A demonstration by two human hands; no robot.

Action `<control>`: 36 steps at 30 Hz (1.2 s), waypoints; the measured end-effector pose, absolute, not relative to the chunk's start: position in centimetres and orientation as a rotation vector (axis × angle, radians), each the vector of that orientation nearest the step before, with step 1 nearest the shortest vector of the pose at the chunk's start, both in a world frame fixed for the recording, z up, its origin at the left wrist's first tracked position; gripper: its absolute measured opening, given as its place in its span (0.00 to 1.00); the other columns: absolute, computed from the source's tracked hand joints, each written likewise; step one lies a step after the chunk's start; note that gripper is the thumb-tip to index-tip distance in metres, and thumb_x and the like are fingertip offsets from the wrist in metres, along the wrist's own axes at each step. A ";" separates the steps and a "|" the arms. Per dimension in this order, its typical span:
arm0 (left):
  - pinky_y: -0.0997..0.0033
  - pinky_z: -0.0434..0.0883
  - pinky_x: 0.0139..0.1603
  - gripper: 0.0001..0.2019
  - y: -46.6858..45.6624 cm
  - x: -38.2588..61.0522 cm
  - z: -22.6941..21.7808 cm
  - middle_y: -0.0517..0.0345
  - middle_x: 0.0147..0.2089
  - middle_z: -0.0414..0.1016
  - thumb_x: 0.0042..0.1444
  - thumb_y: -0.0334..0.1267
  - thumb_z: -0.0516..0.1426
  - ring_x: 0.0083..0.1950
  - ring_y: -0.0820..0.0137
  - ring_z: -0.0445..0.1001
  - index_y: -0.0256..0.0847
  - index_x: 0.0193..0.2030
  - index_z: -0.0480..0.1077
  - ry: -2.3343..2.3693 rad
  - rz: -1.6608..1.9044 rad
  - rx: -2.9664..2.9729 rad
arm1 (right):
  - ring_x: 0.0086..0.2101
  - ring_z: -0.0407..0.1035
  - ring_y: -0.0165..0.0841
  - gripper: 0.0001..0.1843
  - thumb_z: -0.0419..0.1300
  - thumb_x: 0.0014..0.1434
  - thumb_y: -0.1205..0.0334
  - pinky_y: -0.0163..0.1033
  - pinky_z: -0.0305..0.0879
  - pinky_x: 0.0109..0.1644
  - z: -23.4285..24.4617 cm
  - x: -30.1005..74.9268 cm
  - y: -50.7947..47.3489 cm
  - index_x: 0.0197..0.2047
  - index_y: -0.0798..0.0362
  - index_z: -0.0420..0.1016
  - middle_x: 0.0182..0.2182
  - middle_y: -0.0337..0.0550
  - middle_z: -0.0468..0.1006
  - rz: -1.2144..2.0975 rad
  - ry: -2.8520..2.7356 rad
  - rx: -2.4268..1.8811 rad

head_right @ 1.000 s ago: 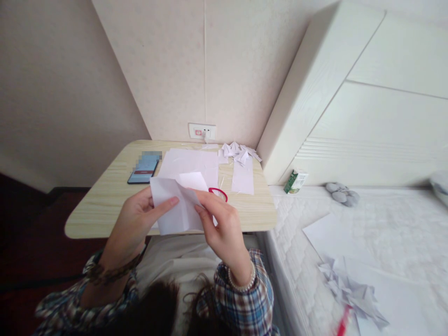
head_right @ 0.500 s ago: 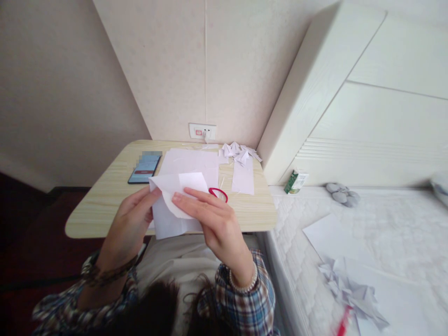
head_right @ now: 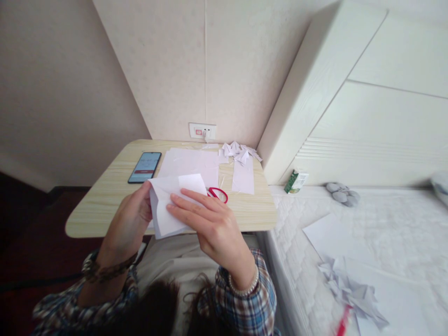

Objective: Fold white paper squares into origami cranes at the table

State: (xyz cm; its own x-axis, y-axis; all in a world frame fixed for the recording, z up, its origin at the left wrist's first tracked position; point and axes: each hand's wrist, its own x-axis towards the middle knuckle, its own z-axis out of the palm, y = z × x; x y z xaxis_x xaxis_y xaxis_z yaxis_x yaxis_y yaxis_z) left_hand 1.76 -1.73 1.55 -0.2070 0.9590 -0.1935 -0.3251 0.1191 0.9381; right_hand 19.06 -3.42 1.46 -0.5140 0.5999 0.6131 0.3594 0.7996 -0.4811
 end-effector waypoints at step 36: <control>0.70 0.74 0.34 0.09 -1.8 1.9 1.6 0.59 0.26 0.77 0.49 0.43 0.61 0.37 0.62 0.78 0.40 0.27 0.71 1.163 1.581 0.633 | 0.66 0.54 0.32 0.31 0.43 0.63 0.79 0.49 0.58 0.68 1.3 18.2 -3.6 0.67 0.49 0.59 0.64 0.39 0.66 0.396 -2.285 -0.644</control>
State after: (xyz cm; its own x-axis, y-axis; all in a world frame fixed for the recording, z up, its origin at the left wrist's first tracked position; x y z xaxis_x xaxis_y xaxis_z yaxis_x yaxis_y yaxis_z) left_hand 1.94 -1.79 1.64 -0.3334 0.9307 -0.1506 -0.4210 -0.0040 0.9070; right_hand 18.17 -3.55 1.33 -0.6170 0.5531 0.5598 0.3322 0.8279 -0.4519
